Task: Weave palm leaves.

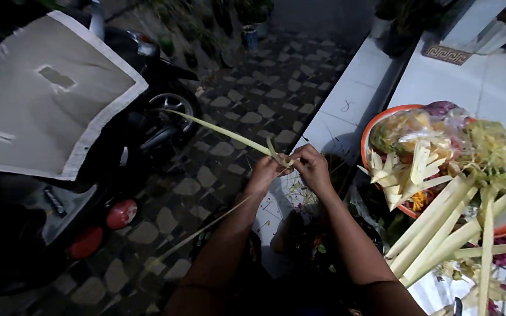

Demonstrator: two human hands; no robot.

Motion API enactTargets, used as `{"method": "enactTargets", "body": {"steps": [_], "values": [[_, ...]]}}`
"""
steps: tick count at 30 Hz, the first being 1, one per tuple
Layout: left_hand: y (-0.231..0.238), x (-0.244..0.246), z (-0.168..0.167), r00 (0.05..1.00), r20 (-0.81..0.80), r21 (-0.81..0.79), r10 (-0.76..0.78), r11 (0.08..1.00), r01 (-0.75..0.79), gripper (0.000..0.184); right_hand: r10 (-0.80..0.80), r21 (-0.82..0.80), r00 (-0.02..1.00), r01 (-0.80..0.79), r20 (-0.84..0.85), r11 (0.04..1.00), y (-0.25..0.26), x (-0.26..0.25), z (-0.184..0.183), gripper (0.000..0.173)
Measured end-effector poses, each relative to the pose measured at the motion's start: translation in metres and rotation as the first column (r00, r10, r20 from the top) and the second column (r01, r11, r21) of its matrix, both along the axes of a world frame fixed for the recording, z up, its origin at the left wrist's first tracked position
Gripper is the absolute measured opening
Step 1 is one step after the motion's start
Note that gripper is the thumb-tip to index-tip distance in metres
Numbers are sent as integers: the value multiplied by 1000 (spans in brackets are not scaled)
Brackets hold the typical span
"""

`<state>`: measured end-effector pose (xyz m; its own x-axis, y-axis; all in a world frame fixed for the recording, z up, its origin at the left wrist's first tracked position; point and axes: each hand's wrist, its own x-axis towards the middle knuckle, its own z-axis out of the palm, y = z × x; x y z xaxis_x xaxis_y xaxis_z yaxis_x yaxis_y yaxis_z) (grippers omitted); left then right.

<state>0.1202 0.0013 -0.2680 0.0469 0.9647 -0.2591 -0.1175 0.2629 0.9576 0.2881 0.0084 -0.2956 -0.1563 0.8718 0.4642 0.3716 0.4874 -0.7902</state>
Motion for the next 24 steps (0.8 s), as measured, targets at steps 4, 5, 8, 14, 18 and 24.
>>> {"method": "enactTargets", "body": {"steps": [4, 5, 8, 14, 18, 24], "values": [[2, -9, 8, 993, 96, -80, -65, 994, 73, 22, -7, 217, 974, -43, 227, 975, 0, 7, 7, 9], [2, -13, 9, 983, 141, -63, -121, 989, 131, 22, -8, 230, 970, -50, 245, 972, 1, 9, 8, 9], [1, -27, 11, 924, 254, 27, -286, 957, 289, 31, -18, 238, 966, -45, 256, 970, 1, 14, 9, 11], [1, -24, 10, 960, 133, -10, -247, 968, 251, 20, -17, 276, 959, -65, 284, 959, -1, 12, 10, 10], [2, -19, 4, 972, 85, -2, -219, 976, 220, 12, -22, 308, 948, -81, 318, 948, -2, 10, 9, 8], [2, -11, -1, 992, 24, 14, -126, 992, 125, 11, 96, 58, 988, -104, 122, 993, 0, 5, 4, 11]]}}
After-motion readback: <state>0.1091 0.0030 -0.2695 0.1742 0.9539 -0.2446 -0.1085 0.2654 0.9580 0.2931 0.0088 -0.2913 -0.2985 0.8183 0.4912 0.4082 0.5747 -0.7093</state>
